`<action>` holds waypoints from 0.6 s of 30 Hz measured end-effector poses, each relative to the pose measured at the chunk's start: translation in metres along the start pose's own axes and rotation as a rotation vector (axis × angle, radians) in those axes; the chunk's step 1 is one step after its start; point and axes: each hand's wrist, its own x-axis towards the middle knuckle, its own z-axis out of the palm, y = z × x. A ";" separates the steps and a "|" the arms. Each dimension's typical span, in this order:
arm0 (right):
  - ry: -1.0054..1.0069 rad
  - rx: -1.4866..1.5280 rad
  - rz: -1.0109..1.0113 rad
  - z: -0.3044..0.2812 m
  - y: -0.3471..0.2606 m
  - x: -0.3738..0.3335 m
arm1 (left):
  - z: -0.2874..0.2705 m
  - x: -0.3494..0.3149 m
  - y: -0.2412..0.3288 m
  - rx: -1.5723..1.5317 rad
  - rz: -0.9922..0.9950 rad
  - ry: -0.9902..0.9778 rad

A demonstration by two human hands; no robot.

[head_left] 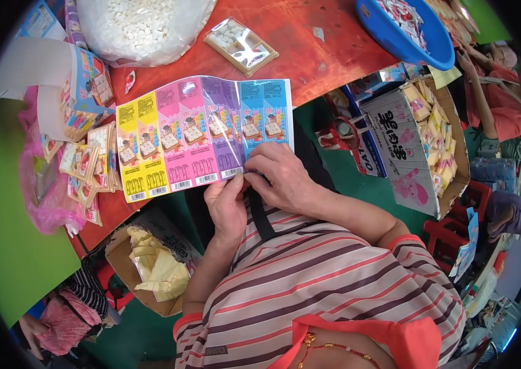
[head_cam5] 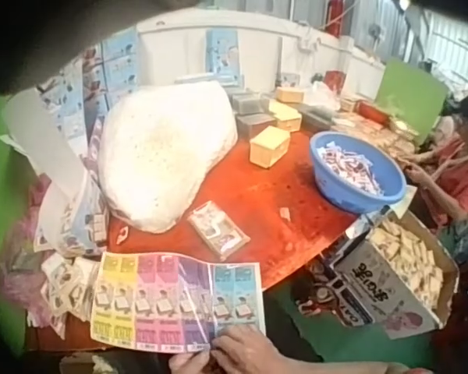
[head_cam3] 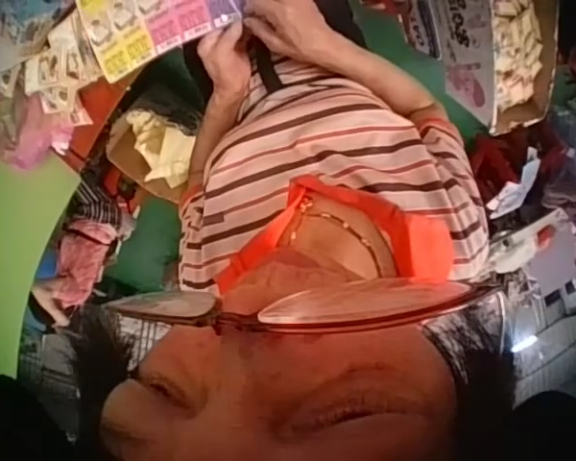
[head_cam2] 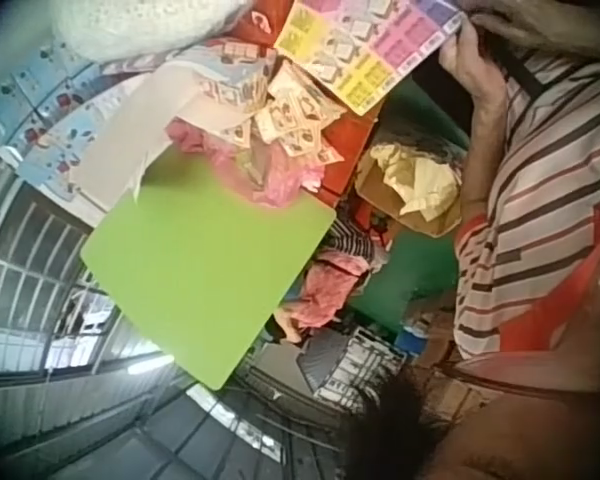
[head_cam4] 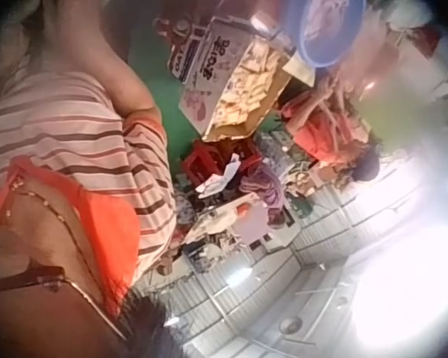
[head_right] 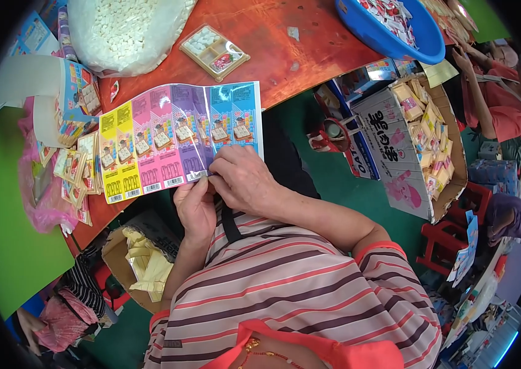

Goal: Packing individual small snack packets into cardboard display boxes.

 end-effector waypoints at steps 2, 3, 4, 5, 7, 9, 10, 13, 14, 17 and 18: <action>0.008 0.021 -0.015 0.002 0.004 -0.001 | 0.004 0.000 0.001 0.019 0.004 0.015; 0.013 0.041 -0.031 0.002 0.005 -0.001 | 0.006 0.000 0.001 0.027 0.016 0.013; 0.015 0.040 -0.030 0.001 0.006 -0.001 | 0.007 0.000 0.001 0.034 0.027 0.011; -0.003 0.066 -0.009 0.001 0.007 -0.001 | 0.007 0.001 0.001 0.035 0.027 0.011; -0.020 0.092 0.009 -0.001 0.009 0.001 | 0.008 0.003 0.001 0.031 0.025 -0.005; -0.071 0.177 0.148 -0.002 0.011 0.004 | 0.011 0.006 0.002 0.024 0.016 -0.007; -0.071 0.176 0.143 -0.001 0.013 0.007 | 0.013 0.008 0.004 0.016 0.009 -0.008; -0.021 0.281 0.113 0.008 0.017 0.013 | 0.010 0.007 0.016 0.018 0.003 -0.042; -0.041 0.415 0.179 0.007 0.015 0.014 | 0.011 0.005 0.022 0.056 0.013 0.035; -0.063 0.693 0.307 0.001 0.034 0.011 | 0.014 0.000 0.021 0.046 0.160 0.059; -0.041 0.764 0.368 -0.005 0.032 0.012 | 0.005 0.000 0.019 0.063 0.197 0.039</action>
